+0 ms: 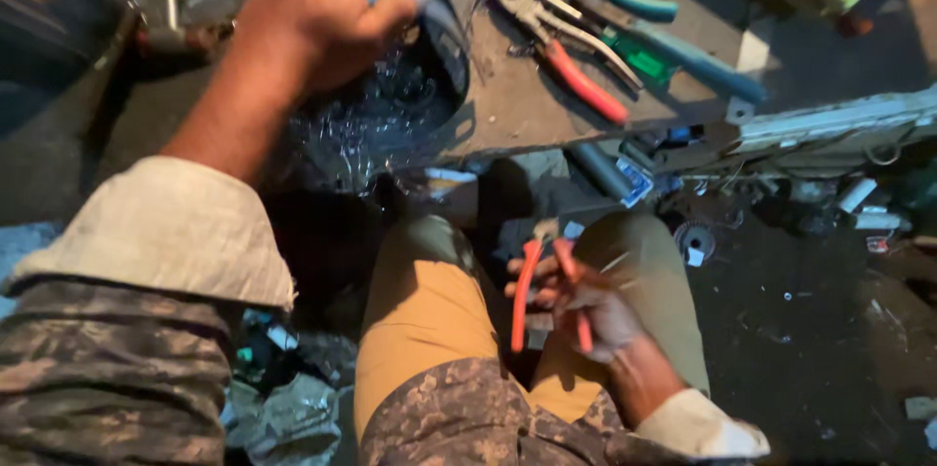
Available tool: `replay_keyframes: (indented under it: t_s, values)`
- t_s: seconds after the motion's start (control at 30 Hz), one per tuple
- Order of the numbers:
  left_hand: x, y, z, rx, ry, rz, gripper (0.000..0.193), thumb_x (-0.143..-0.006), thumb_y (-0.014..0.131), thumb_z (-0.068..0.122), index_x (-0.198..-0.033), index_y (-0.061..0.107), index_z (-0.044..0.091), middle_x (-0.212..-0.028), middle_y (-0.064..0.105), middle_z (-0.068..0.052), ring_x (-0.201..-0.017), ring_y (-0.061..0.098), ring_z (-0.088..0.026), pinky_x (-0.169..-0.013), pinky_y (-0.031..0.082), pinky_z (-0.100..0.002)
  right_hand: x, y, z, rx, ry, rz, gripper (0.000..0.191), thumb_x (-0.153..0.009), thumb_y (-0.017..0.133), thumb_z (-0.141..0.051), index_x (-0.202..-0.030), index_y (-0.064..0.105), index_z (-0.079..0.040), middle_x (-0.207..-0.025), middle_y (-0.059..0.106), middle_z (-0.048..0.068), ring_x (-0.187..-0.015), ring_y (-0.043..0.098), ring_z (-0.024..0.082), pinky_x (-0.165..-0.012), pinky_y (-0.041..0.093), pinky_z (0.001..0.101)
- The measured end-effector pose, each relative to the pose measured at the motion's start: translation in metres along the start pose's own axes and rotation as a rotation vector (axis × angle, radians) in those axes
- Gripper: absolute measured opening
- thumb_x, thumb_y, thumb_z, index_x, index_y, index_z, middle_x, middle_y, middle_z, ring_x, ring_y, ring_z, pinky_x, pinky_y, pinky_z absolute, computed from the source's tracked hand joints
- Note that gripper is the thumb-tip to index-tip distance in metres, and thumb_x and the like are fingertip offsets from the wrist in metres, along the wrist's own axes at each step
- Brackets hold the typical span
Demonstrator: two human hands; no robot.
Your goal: The person sits on the floor at a cluttered workbench and uses red-handled pliers to pull and cut tangled wire out of a blue perforated metal cage, working around the cage opening and turning it as they extract the wire.
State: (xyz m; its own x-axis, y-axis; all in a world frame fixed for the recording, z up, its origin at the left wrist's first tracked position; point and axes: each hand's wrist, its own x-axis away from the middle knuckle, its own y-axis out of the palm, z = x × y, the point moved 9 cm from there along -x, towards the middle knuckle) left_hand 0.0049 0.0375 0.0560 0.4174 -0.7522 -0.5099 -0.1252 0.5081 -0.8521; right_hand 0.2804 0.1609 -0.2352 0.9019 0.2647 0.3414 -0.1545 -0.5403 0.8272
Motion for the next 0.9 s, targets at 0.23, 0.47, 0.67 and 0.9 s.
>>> replay_keyframes:
  t_s: [0.23, 0.47, 0.67, 0.9]
  values:
    - [0.024, -0.005, 0.021, 0.037, -0.079, -0.061, 0.051, -0.102, 0.069, 0.049, -0.127, 0.065, 0.005, -0.132, 0.060, -0.023, -0.126, 0.056, -0.045, -0.106, 0.048, -0.052, -0.017, -0.038, 0.004, 0.178, 0.089, 0.190, 0.054, -0.069, 0.048, 0.001, -0.123, 0.056, -0.003, -0.132, 0.063, 0.016, -0.114, 0.068, 0.034, -0.089, 0.058, 0.0562]
    - [0.047, -0.019, 0.047, -0.116, -0.008, 0.052, 0.064, -0.096, 0.069, 0.056, -0.133, 0.061, 0.005, -0.141, 0.053, -0.026, -0.132, 0.049, -0.050, -0.110, 0.041, -0.053, -0.004, -0.013, -0.016, 0.143, 0.022, 0.222, 0.055, -0.068, 0.044, -0.001, -0.122, 0.059, -0.006, -0.122, 0.065, 0.014, -0.109, 0.068, 0.034, -0.085, 0.059, 0.0556]
    - [0.113, -0.058, -0.002, 0.111, -0.672, 0.350, 0.040, -0.102, 0.063, 0.033, -0.134, 0.061, 0.010, -0.138, 0.064, -0.019, -0.129, 0.060, -0.038, -0.114, 0.048, -0.044, -0.004, -0.003, -0.019, 0.057, 0.016, 0.169, 0.042, -0.082, 0.054, -0.006, -0.124, 0.056, -0.004, -0.122, 0.063, 0.015, -0.110, 0.064, 0.034, -0.086, 0.058, 0.0537]
    - [0.156, -0.039, -0.009, -0.234, -0.889, -0.350, 0.108, -0.066, 0.090, 0.034, -0.157, 0.030, 0.031, -0.159, 0.023, -0.023, -0.137, 0.036, -0.056, -0.101, 0.039, -0.060, -0.009, -0.008, -0.016, 0.115, 0.043, 0.253, 0.058, -0.066, 0.047, -0.001, -0.122, 0.057, -0.009, -0.124, 0.065, 0.015, -0.110, 0.067, 0.036, -0.080, 0.059, 0.0549]
